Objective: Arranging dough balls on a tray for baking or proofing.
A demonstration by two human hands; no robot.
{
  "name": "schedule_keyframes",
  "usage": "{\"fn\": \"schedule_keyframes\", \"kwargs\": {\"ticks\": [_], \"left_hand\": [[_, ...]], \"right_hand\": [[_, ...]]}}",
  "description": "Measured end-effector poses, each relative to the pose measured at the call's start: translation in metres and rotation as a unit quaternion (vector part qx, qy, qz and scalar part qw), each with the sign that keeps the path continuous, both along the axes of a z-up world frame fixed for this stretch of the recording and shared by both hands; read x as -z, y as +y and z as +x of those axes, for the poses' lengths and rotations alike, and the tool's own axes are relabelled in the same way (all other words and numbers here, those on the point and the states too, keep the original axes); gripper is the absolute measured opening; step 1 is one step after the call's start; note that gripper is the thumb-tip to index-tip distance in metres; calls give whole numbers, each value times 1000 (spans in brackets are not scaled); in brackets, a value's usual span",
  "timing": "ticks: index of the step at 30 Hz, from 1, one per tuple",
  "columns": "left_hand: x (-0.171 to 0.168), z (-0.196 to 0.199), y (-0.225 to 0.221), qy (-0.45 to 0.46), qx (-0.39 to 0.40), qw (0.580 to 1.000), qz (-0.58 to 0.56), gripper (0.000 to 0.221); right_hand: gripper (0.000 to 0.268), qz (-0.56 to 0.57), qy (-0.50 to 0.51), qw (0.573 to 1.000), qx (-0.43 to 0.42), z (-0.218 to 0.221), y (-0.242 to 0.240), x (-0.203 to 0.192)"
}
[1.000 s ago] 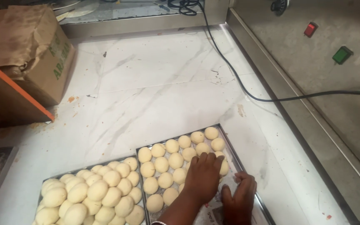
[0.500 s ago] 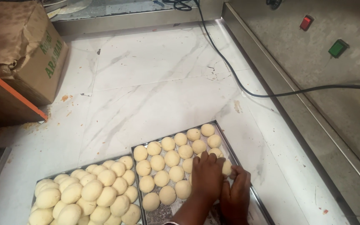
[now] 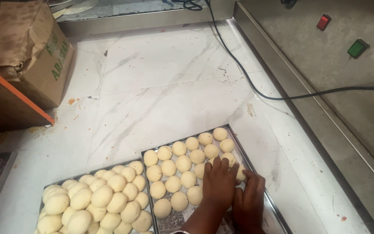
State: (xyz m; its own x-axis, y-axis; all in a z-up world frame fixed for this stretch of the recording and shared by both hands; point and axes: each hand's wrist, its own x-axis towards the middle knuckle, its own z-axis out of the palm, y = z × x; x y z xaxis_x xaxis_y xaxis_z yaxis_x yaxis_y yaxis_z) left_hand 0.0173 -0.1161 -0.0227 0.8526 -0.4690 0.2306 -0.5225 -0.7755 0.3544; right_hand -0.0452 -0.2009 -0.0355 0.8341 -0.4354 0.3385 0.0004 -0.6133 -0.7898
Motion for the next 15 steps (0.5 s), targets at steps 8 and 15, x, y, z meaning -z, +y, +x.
{"fn": "schedule_keyframes", "kwargs": {"ticks": [8,15], "left_hand": [[-4,-22,17,-8,-30,997,-77,55],[1,-32,30,-82,11,992,-94,53]], "right_hand": [[46,-82,-24,996,34,4,0,7],[45,-104,117,986,55,8,1,8]]}}
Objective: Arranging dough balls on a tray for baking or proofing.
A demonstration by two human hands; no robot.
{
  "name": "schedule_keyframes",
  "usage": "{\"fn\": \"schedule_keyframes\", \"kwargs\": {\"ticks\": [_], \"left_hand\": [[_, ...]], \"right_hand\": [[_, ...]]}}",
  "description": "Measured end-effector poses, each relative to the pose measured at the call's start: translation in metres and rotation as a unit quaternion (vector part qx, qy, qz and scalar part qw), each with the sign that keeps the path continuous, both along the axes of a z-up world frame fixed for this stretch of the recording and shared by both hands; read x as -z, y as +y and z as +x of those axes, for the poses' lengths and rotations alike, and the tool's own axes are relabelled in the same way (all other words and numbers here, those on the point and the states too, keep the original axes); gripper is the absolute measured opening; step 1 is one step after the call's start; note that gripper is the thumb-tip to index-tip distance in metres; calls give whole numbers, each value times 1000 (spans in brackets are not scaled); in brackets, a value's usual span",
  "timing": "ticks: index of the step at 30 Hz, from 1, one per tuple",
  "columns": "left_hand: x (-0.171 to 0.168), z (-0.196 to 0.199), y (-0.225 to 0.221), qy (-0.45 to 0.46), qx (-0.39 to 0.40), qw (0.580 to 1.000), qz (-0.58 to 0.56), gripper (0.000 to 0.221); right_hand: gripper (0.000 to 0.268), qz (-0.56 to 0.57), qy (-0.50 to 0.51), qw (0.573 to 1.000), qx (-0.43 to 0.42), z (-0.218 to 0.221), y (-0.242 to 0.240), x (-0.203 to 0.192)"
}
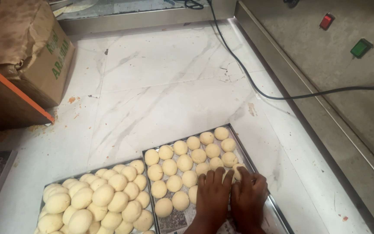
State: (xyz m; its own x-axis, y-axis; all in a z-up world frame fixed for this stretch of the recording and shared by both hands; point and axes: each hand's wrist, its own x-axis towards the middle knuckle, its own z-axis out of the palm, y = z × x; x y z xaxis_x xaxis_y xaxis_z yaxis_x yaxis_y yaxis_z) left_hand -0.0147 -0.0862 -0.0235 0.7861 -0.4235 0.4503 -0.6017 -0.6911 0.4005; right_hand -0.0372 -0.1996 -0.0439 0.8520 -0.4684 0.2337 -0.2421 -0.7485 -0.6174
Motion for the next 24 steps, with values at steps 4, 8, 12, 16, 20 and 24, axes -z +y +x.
{"fn": "schedule_keyframes", "kwargs": {"ticks": [4,8,12,16,20,24], "left_hand": [[5,-2,1,13,2,1000,8,53],[7,-1,4,25,8,999,21,50],[10,-4,3,29,4,999,21,47],[8,-10,13,33,11,999,24,54],[-10,-8,28,107,-39,990,85,72],[-51,-31,46,208,-115,964,121,87]], "right_hand": [[48,-24,-51,998,-15,-2,6,-12],[50,-33,-51,998,-18,-3,6,-8],[46,-40,-43,998,-9,-4,4,-4],[47,-36,-37,999,-7,-2,5,-1],[53,-84,-37,996,2,3,2,9],[56,-60,23,998,-9,-2,6,-14]]}}
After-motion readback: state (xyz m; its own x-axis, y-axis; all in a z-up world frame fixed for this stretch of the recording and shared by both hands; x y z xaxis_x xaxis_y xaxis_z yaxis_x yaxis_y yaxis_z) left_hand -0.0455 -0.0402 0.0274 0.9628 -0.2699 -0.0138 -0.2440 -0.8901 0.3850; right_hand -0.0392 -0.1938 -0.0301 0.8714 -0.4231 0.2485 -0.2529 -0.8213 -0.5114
